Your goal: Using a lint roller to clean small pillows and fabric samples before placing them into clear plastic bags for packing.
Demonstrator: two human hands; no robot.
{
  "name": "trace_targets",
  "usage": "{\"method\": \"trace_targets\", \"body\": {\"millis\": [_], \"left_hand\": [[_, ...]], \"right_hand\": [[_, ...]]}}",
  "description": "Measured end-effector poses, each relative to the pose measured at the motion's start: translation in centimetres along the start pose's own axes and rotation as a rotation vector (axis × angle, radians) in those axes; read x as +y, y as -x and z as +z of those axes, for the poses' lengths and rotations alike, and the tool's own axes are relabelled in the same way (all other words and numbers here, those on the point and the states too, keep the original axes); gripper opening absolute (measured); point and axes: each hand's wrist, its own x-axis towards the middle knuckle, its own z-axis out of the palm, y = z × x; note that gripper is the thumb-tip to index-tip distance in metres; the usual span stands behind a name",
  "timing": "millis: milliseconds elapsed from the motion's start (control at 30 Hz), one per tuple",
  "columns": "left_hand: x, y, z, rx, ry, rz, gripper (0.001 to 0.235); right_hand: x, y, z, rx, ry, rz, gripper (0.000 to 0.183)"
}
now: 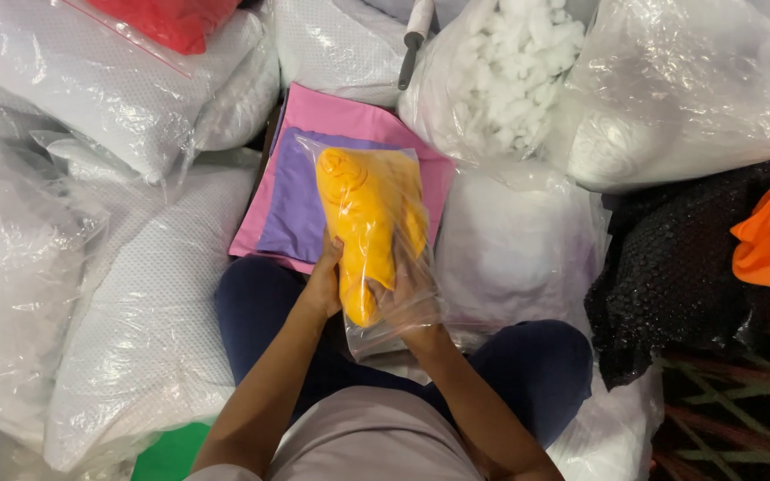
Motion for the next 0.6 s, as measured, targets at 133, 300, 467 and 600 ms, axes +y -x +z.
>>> {"method": "trace_targets", "body": {"millis": [133,300,467,600], "left_hand": [[0.5,0.3,1.6,0.042,0.102,0.075,0.078],[0.9,0.2,1.8,0.075,0.224,0.128,0.07],[2.2,0.0,1.3,0.108,0.413,-0.143,0.054],[1.3,0.0,2.4,0.089,0.403,-0.035,0.06]], "right_hand": [[0.5,0.7,-0.4,-0.128,-0.006,0.073,0.078],[-0.3,2.5,-0.1,-0.199,-0.128,0.091,0.073],[-0.7,4.0,-0.1,-0.121,-0.147,0.09,0.061],[1.2,2.9,-0.5,-0.095,-0.322,0.022,0.054]]}}
